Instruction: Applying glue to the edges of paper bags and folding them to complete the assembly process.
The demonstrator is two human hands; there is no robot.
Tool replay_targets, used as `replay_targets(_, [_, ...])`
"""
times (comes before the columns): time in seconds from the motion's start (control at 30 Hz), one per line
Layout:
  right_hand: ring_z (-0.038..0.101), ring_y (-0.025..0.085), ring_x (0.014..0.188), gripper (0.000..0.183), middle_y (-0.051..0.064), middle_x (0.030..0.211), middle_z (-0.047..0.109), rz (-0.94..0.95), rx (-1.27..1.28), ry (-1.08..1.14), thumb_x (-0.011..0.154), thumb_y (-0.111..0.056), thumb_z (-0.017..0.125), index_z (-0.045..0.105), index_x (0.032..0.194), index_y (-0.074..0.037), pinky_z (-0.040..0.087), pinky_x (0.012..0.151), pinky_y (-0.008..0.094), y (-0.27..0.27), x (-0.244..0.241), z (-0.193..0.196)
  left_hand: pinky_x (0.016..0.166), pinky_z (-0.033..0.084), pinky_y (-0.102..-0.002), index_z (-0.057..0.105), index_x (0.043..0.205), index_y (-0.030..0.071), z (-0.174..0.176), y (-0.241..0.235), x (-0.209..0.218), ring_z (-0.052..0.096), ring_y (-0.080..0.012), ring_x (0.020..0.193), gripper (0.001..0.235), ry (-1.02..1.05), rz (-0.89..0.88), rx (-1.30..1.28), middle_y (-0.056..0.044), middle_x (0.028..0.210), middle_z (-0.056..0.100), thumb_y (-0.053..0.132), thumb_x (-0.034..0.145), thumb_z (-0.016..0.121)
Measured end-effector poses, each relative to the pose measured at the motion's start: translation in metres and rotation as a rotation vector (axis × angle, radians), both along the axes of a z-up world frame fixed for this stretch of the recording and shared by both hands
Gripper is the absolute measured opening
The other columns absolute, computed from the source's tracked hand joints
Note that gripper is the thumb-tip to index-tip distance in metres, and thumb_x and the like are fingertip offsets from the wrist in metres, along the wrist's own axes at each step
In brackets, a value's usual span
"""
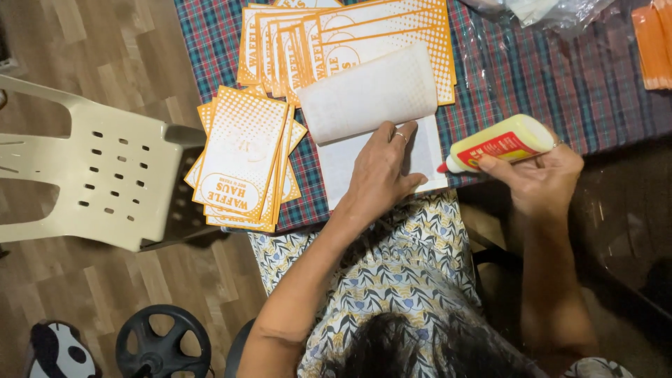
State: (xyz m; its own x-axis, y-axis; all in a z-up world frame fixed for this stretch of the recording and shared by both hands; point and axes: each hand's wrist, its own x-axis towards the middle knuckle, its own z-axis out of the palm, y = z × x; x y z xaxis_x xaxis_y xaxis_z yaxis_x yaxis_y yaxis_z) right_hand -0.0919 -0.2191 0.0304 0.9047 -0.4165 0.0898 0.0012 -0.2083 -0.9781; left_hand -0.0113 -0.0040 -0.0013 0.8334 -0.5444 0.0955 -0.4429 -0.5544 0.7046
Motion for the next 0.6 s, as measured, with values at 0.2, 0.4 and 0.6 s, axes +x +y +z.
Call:
replay_targets(0.2, [0.075, 0.025, 0.093, 0.031, 0.019, 0.101, 0.071, -0.052, 0.074, -0.03, 0.083, 0.008, 0.085, 0.066, 0.108, 0.008, 0.071, 0.089, 0.037, -0.015, -0.017, 0.0, 0.075, 0.051, -0.048, 0.047, 0.145, -0.001, 0.001, -0.001, 0.001, 0.059, -0.0386, 0.095, 0.098, 0.045, 0.004, 0.028, -0.017, 0.108, 0.053, 0.026, 0.066, 0.098])
replay_targets(0.4, [0.074, 0.024, 0.09, 0.036, 0.018, 0.101, 0.071, -0.012, 0.017, 0.051, 0.084, 0.008, 0.084, 0.065, 0.113, 0.01, 0.068, 0.089, 0.032, 0.018, -0.02, 0.026, 0.074, 0.053, -0.047, 0.047, 0.144, -0.003, 0.001, 0.0, 0.002, 0.061, -0.0387, 0.094, 0.097, 0.019, 0.0, 0.028, -0.019, 0.109, 0.055, 0.028, 0.067, 0.098])
replay_targets(0.6, [0.072, 0.021, 0.094, 0.039, 0.016, 0.102, 0.071, -0.039, 0.012, 0.03, 0.082, 0.006, 0.088, 0.064, 0.113, 0.008, 0.066, 0.092, 0.03, 0.013, -0.026, 0.008, 0.07, 0.052, -0.048, 0.048, 0.144, -0.003, 0.0, 0.0, 0.003, 0.061, -0.0393, 0.09, 0.098, 0.038, -0.007, 0.042, -0.018, 0.108, 0.054, 0.029, 0.066, 0.098])
